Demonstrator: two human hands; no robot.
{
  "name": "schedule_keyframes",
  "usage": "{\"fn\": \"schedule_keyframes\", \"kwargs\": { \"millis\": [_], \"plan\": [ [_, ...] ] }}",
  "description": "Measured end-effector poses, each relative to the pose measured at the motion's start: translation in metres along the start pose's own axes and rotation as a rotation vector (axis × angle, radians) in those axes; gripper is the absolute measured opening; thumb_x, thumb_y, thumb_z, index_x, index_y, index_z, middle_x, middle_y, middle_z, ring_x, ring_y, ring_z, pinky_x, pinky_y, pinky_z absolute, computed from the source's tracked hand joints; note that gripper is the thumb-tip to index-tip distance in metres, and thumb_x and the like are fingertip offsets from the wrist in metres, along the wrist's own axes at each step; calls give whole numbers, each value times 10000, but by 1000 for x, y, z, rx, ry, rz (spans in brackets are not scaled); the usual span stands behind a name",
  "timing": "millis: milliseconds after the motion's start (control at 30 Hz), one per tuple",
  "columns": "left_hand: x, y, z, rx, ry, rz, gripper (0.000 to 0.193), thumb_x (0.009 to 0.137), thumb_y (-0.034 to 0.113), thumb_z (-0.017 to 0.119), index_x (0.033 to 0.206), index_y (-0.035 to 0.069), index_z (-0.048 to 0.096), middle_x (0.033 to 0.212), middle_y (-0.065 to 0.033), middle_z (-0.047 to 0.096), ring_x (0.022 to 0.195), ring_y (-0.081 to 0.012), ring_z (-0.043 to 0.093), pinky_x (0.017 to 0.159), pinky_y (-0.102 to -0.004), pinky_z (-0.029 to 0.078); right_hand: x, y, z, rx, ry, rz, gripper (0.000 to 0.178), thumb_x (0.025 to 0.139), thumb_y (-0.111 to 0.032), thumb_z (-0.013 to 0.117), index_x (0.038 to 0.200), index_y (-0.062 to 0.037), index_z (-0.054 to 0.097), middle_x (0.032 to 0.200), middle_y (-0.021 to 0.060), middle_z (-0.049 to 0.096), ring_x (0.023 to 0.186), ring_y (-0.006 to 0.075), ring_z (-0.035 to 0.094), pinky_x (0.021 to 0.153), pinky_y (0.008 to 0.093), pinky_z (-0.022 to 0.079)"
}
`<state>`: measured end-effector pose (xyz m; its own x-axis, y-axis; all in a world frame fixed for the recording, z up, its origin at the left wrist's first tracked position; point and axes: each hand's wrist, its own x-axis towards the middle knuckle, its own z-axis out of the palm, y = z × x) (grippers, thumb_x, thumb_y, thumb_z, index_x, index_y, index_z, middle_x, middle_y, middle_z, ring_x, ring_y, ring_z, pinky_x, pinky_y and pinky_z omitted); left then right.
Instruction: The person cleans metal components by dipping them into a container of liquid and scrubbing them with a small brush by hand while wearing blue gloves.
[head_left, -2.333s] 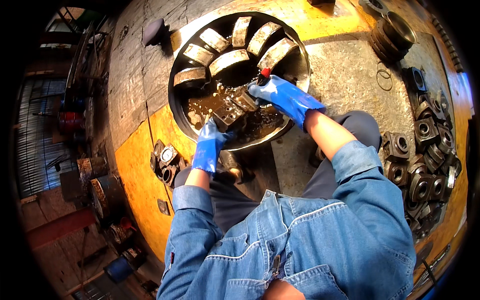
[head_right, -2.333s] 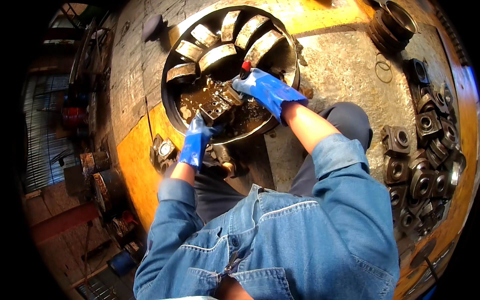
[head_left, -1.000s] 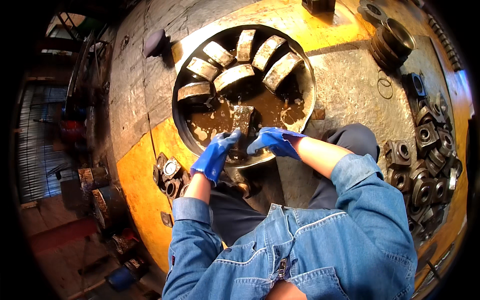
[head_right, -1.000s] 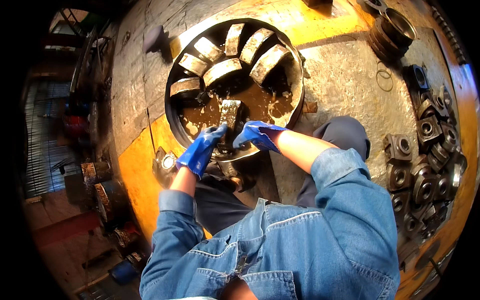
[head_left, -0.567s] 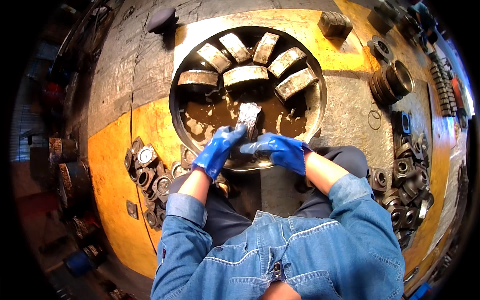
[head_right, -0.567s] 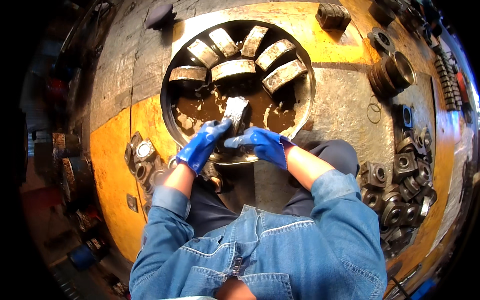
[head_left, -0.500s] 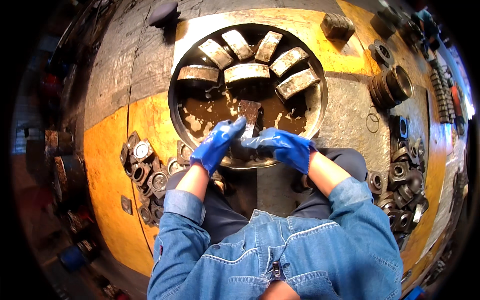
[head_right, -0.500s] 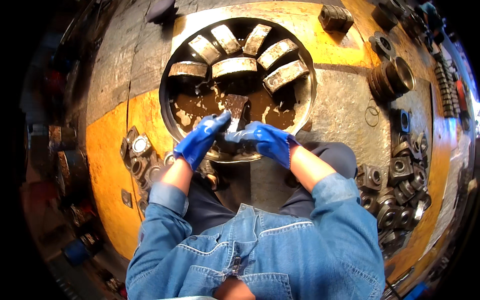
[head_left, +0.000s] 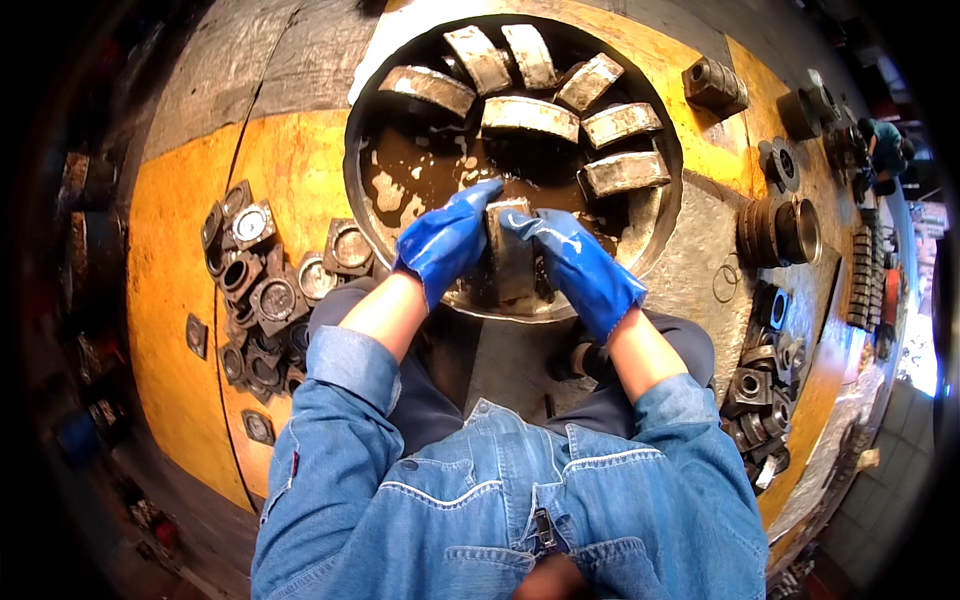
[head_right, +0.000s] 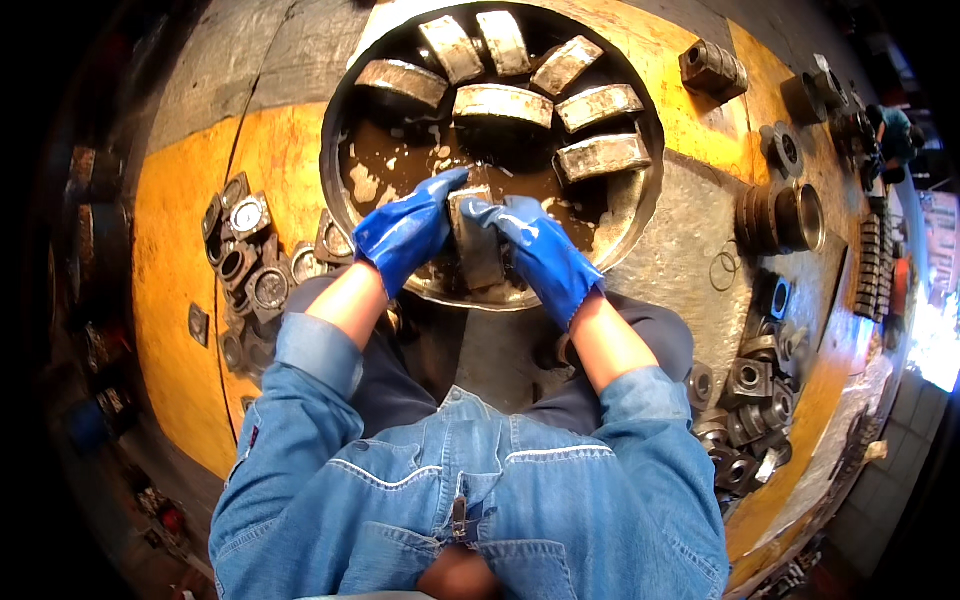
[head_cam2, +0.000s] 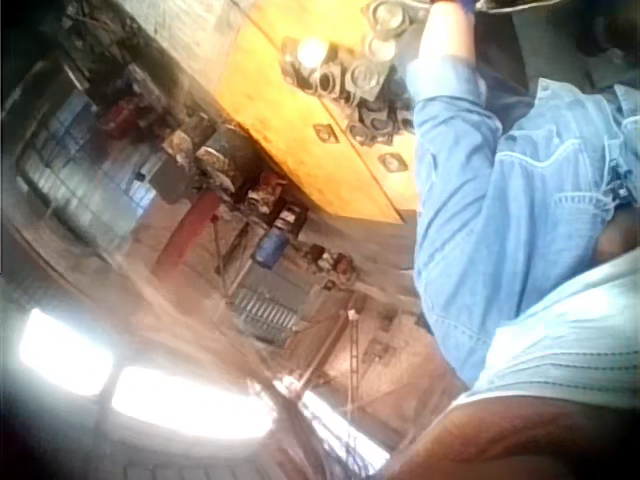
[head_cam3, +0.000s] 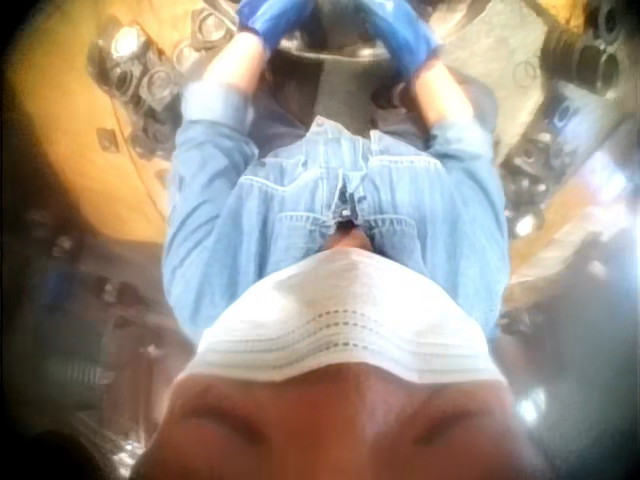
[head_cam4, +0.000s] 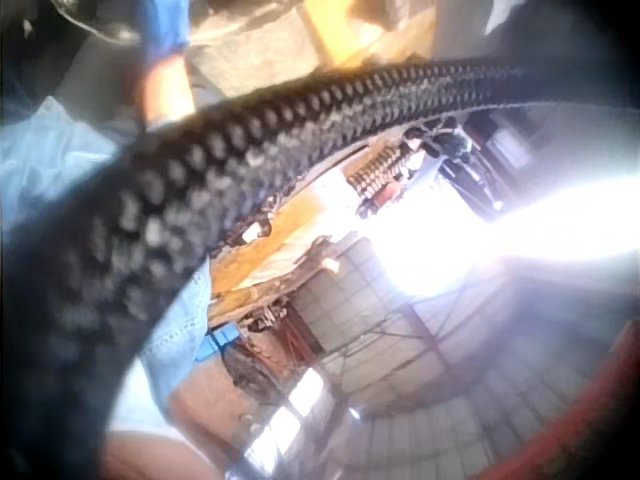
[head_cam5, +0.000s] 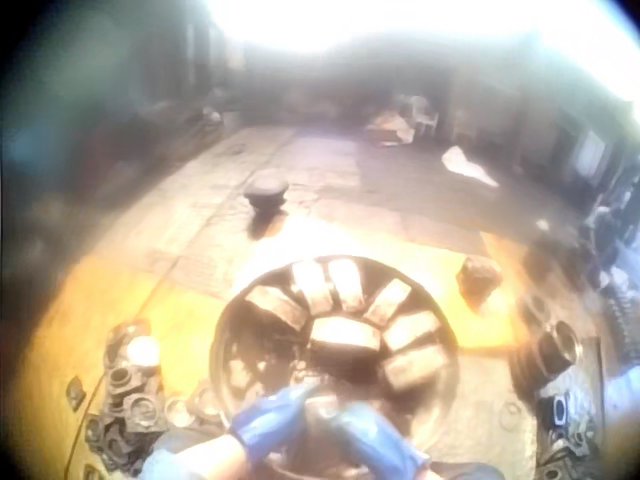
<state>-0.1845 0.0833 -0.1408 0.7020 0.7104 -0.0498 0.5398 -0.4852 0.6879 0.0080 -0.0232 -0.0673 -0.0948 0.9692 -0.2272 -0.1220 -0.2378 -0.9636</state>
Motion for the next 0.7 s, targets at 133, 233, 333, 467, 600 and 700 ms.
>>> {"fn": "schedule_keyframes", "kwargs": {
  "millis": [133,233,333,467,600,700],
  "plan": [
    [6,-19,22,-143,120,173,602,998,148,743,1543,33,516,1464,-226,640,1339,-341,646,1121,-400,531,6,3,0,-129,266,232,488,978,-447,763,1089,28,784,891,50,742,811,103,629,729,285,497],
    [-3,24,-10,-232,32,105,560,1000,1,673,1538,31,520,1499,-220,613,1352,-302,641,1127,-382,529,-2,-12,-1,-368,337,248,601,902,-528,821,987,65,771,789,63,691,759,127,595,683,304,469],
    [-7,25,-10,-407,-79,121,632,962,-97,596,1569,32,481,1538,-206,576,1398,-292,602,1150,-368,513,-16,-32,9,-499,324,179,636,876,-624,798,812,4,722,679,22,550,680,126,508,616,327,397],
    [-17,27,2,-227,112,263,621,1000,-75,561,1599,45,445,1519,-169,596,1390,-235,602,1096,-338,535,-34,-44,17,-527,315,152,605,907,-595,779,803,-2,721,681,6,521,672,119,467,600,331,362],
    [-31,37,-7,-867,-215,6,538,1087,40,505,1618,68,423,1553,-150,575,1417,-222,576,1154,-338,490,-49,-57,49,-535,275,44,555,973,-532,734,778,-13,709,685,-22,495,668,100,436,593,334,340],
    [-50,47,-21,-260,-36,179,566,1068,57,515,1624,82,413,1601,-151,537,1479,-258,523,1222,-361,442,-61,-62,45,-608,211,76,505,990,-495,726,801,-28,706,710,-35,511,694,86,441,611,323,341]
  ]
}}
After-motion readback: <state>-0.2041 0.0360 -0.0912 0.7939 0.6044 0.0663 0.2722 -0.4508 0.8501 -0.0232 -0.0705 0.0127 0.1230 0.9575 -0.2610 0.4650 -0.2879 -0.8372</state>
